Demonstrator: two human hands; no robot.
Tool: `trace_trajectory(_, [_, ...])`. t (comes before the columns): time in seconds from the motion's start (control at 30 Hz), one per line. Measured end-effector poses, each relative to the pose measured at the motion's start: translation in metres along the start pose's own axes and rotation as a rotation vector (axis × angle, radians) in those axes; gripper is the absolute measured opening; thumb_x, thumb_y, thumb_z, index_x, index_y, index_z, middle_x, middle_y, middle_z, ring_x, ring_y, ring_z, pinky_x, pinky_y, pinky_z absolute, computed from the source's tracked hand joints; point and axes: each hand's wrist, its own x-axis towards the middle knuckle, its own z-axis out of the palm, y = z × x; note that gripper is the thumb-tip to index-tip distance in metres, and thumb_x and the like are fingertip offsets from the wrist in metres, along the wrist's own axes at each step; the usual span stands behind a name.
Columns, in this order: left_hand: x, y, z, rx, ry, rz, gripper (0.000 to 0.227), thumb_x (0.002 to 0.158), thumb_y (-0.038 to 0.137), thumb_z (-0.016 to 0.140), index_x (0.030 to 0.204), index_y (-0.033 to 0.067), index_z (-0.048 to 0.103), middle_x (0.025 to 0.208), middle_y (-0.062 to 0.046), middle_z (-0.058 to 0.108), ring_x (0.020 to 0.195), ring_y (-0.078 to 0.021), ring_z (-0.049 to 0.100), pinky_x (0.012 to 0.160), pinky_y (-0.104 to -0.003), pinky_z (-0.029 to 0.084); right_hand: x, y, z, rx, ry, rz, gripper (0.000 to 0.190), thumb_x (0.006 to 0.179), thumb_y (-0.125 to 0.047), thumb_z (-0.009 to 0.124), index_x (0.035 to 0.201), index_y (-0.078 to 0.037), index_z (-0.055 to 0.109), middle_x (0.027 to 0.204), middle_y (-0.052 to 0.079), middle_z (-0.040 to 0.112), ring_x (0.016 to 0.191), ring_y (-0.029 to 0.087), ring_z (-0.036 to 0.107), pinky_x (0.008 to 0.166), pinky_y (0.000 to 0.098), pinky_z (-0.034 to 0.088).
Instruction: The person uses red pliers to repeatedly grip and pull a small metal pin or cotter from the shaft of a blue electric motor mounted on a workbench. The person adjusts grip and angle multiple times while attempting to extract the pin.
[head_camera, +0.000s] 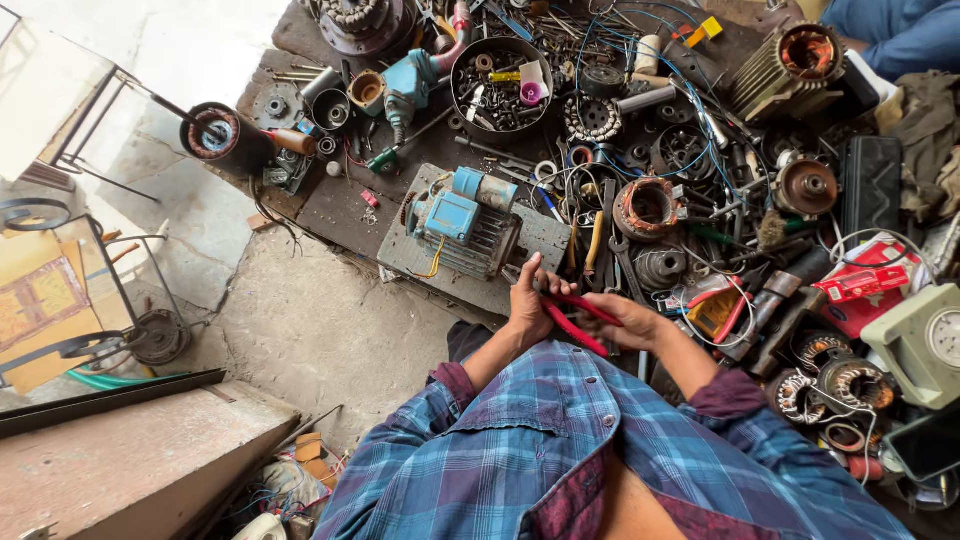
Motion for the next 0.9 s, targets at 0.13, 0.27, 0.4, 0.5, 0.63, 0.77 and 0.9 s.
trace_trajectory(0.13, [0.000,0.001,-0.004,0.046,-0.052,0.000,0.053,0.093,0.045,0.072,0.066,0.0138,0.039,0.063,-0.007,0.046,0.065,-0.0260,0.056,0.084,-0.049,0.055,0.012,0.005,-0.001,0.229,-0.222,-0.006,0.036,0.093,-0.022,0.061,0.127,-0.007,0.058,0.119,0.010,0.068,0.109,0.022,0.067,0.099,0.0414,0.054])
trace_trajectory(0.27, [0.002,0.000,-0.011,-0.002,-0.168,-0.004,0.048,0.095,0.043,0.071,0.071,0.0115,0.045,0.067,-0.008,0.049,0.072,-0.0264,0.058,0.092,-0.050,0.054,0.005,-0.006,0.004,0.078,-0.293,0.030,0.030,0.096,-0.016,0.061,0.122,-0.003,0.053,0.117,0.017,0.068,0.113,0.030,0.068,0.099,0.0468,0.055])
trace_trajectory(0.4, [0.006,0.007,-0.025,0.133,-0.188,-0.061,0.041,0.093,0.042,0.069,0.085,0.0021,0.063,0.086,-0.013,0.067,0.087,-0.0265,0.067,0.095,-0.049,0.054,-0.010,-0.011,0.016,0.059,-0.204,-0.032,0.037,0.097,-0.015,0.061,0.131,-0.002,0.053,0.113,0.017,0.068,0.105,0.028,0.069,0.091,0.0431,0.056])
trace_trajectory(0.5, [0.009,0.015,-0.033,0.158,-0.209,-0.039,0.042,0.093,0.039,0.072,0.101,-0.0018,0.068,0.099,-0.018,0.073,0.099,-0.0303,0.071,0.095,-0.050,0.056,-0.010,-0.015,0.034,-0.150,-0.043,-0.034,0.045,0.094,-0.016,0.060,0.137,-0.007,0.054,0.107,0.014,0.068,0.096,0.023,0.068,0.083,0.0386,0.056])
trace_trajectory(0.63, [0.001,0.003,-0.042,0.183,-0.203,-0.039,0.048,0.092,0.041,0.074,0.112,-0.0024,0.067,0.105,-0.021,0.074,0.101,-0.0317,0.072,0.093,-0.049,0.059,-0.020,-0.016,0.045,-0.547,0.071,-0.148,0.036,0.097,-0.021,0.060,0.129,-0.004,0.057,0.104,0.013,0.069,0.092,0.018,0.068,0.081,0.0341,0.056])
trace_trajectory(0.77, [0.001,0.009,-0.042,0.272,-0.199,-0.087,0.052,0.095,0.045,0.073,0.117,-0.0015,0.066,0.107,-0.018,0.074,0.101,-0.0278,0.071,0.094,-0.044,0.058,-0.017,-0.014,0.052,-0.954,0.230,-0.089,0.032,0.098,-0.026,0.061,0.119,-0.004,0.060,0.093,0.016,0.068,0.083,0.023,0.066,0.073,0.0376,0.054])
trace_trajectory(0.9, [0.001,0.012,-0.040,0.339,-0.120,-0.170,0.055,0.093,0.050,0.068,0.118,0.0008,0.065,0.107,-0.015,0.074,0.099,-0.0253,0.072,0.088,-0.041,0.060,-0.014,0.004,0.052,-1.586,0.408,-0.626,0.034,0.095,-0.026,0.068,0.115,0.000,0.059,0.099,0.020,0.064,0.090,0.033,0.065,0.080,0.0418,0.052])
